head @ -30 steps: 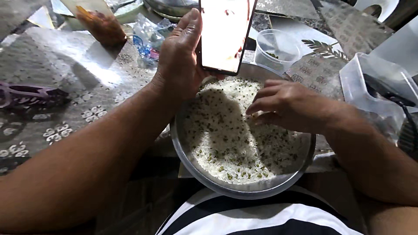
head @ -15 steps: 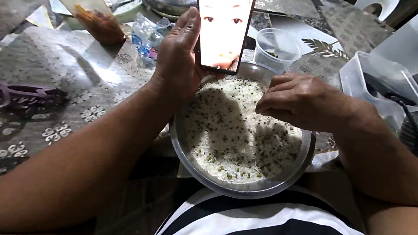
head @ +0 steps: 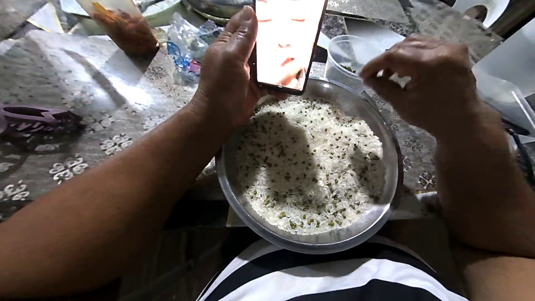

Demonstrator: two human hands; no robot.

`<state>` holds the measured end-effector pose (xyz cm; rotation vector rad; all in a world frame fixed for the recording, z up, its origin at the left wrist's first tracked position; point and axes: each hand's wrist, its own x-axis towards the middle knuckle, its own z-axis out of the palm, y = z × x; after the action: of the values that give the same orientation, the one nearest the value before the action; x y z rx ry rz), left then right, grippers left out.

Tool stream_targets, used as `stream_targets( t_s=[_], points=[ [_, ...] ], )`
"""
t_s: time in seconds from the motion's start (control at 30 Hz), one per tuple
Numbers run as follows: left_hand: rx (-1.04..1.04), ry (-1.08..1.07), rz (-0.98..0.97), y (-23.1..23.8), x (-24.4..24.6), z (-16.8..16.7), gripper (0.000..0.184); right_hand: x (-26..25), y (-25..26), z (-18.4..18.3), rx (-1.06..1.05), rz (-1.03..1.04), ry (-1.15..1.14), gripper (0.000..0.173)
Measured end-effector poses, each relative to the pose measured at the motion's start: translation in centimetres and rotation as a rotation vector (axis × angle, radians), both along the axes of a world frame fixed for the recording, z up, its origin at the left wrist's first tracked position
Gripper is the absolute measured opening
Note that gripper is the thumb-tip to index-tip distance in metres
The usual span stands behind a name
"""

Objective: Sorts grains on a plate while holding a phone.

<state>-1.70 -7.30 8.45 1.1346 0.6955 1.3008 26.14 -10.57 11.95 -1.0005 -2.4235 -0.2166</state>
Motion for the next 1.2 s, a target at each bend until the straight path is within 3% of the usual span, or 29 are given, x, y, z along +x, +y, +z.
stream_targets(
  t_s=[0.1, 0.3, 0.4, 0.67, 1.0, 1.1, 1.2],
  points=[
    [0.014, 0.006, -0.007, 0.1, 0.0, -0.1, 0.036, 0.4, 0.9, -0.4, -0.021, -0.13, -0.006, 0.023],
    [0.003, 0.018, 0.02, 0.0, 0.0, 0.0, 0.036, -1.0, -0.7, -1.3, -0.305, 0.237, -0.213, 0.009],
    [-0.003, 0.008, 0.023, -0.1, 0.1, 0.1, 0.035, -1.9, -1.1, -2.4, -0.283, 0.264, -0.29, 0.009],
    [0.002, -0.005, 0.028, 0.0, 0.1, 0.1, 0.034, -1.6, -1.7, -0.9, -0.202, 0.35, -0.182, 0.014],
    [0.013, 0.017, 0.033, -0.2, 0.2, 0.1, 0.034, -3.0, -3.3, -2.3, -0.226, 0.447, -0.211, 0.018],
    [0.022, 0.018, 0.016, -0.2, 0.0, -0.1, 0.035, -2.0, -2.4, -1.6, -0.2, 0.401, -0.199, 0.018],
    [0.03, 0.032, 0.02, -0.2, 0.1, -0.1, 0.036, -0.3, -0.7, -0.6, -0.115, 0.181, -0.186, 0.015]
  ],
)
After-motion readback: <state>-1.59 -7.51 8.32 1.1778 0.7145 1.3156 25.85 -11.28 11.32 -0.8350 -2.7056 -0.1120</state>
